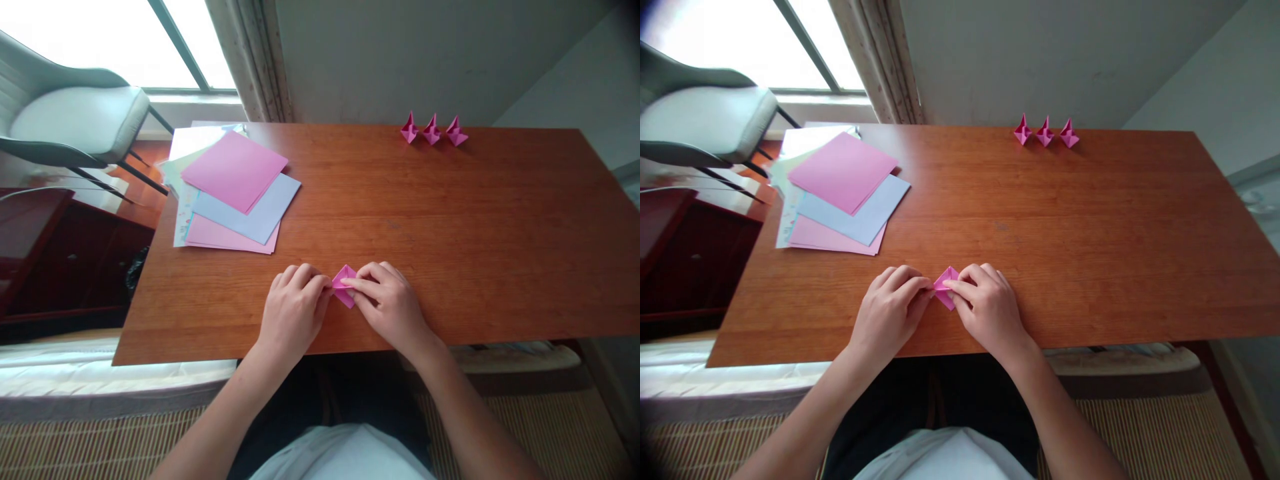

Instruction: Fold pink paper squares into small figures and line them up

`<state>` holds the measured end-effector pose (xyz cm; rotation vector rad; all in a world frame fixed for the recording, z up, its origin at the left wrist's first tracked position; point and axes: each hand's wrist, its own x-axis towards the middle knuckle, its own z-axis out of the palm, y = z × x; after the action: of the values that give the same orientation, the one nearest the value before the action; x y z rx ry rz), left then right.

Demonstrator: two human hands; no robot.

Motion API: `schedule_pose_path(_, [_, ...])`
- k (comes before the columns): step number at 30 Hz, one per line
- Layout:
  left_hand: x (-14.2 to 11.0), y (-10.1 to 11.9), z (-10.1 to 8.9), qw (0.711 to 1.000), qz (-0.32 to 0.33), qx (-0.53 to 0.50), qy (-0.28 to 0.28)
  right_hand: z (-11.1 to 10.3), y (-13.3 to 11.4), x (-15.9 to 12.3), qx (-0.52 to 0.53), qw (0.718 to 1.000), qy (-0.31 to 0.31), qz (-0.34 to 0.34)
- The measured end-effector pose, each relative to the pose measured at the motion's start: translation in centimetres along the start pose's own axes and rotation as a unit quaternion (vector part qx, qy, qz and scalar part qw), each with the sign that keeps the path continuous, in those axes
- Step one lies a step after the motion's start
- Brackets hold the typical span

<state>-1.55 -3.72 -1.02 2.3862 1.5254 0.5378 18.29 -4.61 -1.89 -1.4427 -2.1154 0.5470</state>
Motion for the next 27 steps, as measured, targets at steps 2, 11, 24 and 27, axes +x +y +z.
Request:
schedule_pose_path(2, [-0.2, -0.3, 0.0, 1.000, -0.001, -0.011, 0.015, 0.0, 0.0, 0.1, 0.002, 1.000, 0.001, 0.003])
schedule_pose_path(11, [-0.5, -1.0, 0.2, 0.998, 0.018, -0.048, 0.034, 0.0, 0.1, 0.1, 0.008, 1.000, -0.003, 0.007])
schedule_pose_path(24, [0.1, 0.2, 0.4, 0.994, 0.073, -0.075, 0.019, -0.2, 0.1, 0.3, 0.009, 1.000, -0.013, 0.009])
schedule_pose_path(27, [-0.1, 0.1, 0.9, 0.993, 0.094, -0.054, 0.043, -0.2, 0.1, 0.3, 0.010, 1.000, -0.013, 0.009])
